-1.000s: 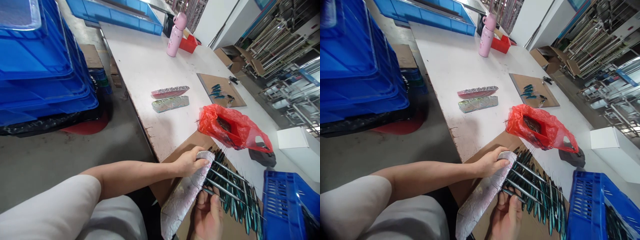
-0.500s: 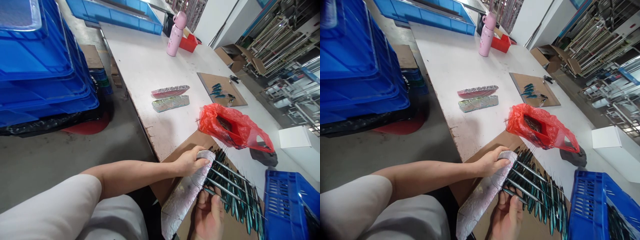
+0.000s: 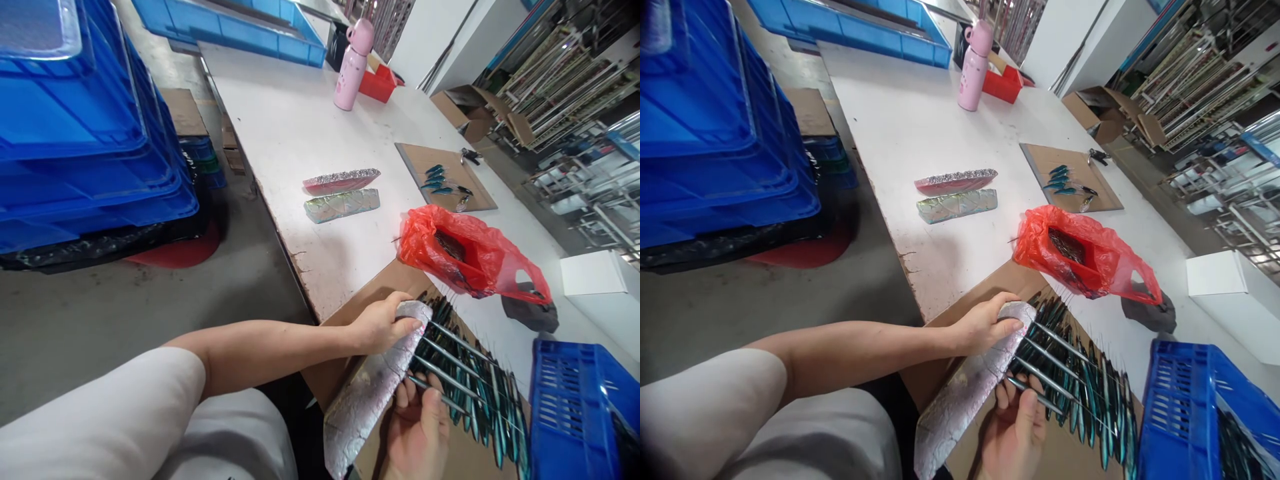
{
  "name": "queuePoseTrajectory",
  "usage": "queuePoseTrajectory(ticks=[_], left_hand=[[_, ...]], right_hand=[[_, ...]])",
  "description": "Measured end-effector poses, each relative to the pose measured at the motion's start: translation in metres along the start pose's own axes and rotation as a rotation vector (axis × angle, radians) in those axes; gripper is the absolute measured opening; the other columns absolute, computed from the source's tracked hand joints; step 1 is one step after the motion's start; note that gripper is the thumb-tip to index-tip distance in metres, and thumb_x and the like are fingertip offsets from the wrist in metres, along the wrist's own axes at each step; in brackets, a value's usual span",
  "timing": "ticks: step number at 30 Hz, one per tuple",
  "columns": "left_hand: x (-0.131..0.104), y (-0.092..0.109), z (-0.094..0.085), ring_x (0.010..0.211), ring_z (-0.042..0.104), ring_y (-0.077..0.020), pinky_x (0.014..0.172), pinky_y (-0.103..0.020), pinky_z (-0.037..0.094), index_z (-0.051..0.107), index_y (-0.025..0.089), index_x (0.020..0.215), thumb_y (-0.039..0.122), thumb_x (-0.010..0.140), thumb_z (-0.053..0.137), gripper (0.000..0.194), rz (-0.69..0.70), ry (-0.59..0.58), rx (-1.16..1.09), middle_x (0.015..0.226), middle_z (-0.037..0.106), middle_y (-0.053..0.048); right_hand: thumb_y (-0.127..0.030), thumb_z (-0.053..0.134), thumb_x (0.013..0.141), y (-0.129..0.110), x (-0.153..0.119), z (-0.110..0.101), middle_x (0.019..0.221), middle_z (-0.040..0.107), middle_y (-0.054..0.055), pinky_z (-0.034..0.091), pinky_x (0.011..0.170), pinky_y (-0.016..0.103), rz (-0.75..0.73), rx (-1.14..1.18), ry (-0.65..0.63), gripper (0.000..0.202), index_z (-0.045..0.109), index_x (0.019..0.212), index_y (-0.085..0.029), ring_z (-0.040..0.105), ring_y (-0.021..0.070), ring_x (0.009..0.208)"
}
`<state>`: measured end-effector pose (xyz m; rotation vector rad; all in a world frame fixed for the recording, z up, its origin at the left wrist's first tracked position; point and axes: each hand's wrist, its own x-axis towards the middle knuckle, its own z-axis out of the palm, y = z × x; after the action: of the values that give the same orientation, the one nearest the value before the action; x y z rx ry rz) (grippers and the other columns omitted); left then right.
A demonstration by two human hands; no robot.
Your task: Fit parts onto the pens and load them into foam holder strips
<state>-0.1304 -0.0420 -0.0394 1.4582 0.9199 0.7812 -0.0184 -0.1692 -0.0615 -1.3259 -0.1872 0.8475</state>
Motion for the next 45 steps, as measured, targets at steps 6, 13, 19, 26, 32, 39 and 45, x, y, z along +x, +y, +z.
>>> queuePoseTrajectory(ticks=[6,13,19,26,32,39,45], left_hand=[[0.001,-0.001,0.001,0.092,0.056,-0.0198,0.084,-0.032,0.042,0.042,0.017,0.120,0.042,0.080,0.047,0.047,0.005,-0.008,-0.011,0.104,0.059,-0.007],[0.000,0.000,0.000,0.092,0.056,-0.0195,0.083,-0.031,0.043,0.042,0.017,0.120,0.041,0.080,0.047,0.047,0.021,-0.012,-0.029,0.105,0.059,-0.006],[0.001,0.000,0.000,0.092,0.056,-0.0189,0.083,-0.031,0.043,0.042,0.017,0.120,0.041,0.080,0.047,0.047,0.029,-0.015,-0.026,0.106,0.058,-0.007],[0.001,-0.002,0.000,0.093,0.056,-0.0193,0.085,-0.032,0.042,0.042,0.017,0.120,0.042,0.080,0.047,0.047,0.034,-0.011,-0.029,0.106,0.058,-0.007],[0.001,-0.002,0.000,0.093,0.056,-0.0193,0.085,-0.032,0.042,0.042,0.018,0.120,0.043,0.080,0.047,0.048,0.017,-0.005,-0.032,0.106,0.058,-0.006],[0.001,-0.003,0.001,0.092,0.056,-0.0192,0.084,-0.032,0.043,0.041,0.017,0.120,0.042,0.080,0.046,0.047,0.032,-0.011,-0.018,0.105,0.059,-0.007],[0.000,-0.002,0.001,0.094,0.056,-0.0196,0.085,-0.032,0.042,0.041,0.018,0.121,0.042,0.080,0.047,0.048,0.019,-0.001,-0.004,0.107,0.058,-0.007]], right_hand=[[-0.034,0.069,0.072,-0.002,0.003,-0.001,0.077,0.065,-0.003,0.052,0.057,0.017,0.014,-0.050,-0.038,0.025,0.062,0.092,-0.023,0.061,0.0083,0.063],[-0.034,0.070,0.070,-0.003,0.006,-0.003,0.080,0.066,-0.002,0.053,0.061,0.018,0.049,-0.034,-0.064,0.023,0.063,0.088,-0.022,0.063,0.0094,0.067],[-0.034,0.071,0.069,-0.003,0.007,-0.003,0.078,0.066,-0.002,0.053,0.061,0.018,0.055,-0.042,-0.048,0.024,0.063,0.088,-0.022,0.063,0.0095,0.066],[-0.031,0.076,0.062,-0.006,0.005,0.002,0.075,0.067,-0.002,0.053,0.059,0.018,0.126,0.007,0.025,0.030,0.064,0.086,-0.021,0.063,0.0106,0.063],[-0.031,0.073,0.067,-0.003,0.006,-0.003,0.078,0.067,-0.001,0.053,0.060,0.019,0.086,-0.018,-0.013,0.025,0.064,0.088,-0.021,0.064,0.0105,0.065],[-0.034,0.069,0.071,-0.001,0.006,-0.007,0.077,0.066,0.000,0.053,0.060,0.021,0.029,-0.076,-0.058,0.024,0.062,0.090,-0.022,0.063,0.0109,0.066],[-0.030,0.071,0.069,-0.002,-0.006,0.002,0.085,0.064,0.000,0.053,0.060,0.025,-0.118,-0.043,-0.015,0.030,0.059,0.096,-0.022,0.063,0.0133,0.067]])
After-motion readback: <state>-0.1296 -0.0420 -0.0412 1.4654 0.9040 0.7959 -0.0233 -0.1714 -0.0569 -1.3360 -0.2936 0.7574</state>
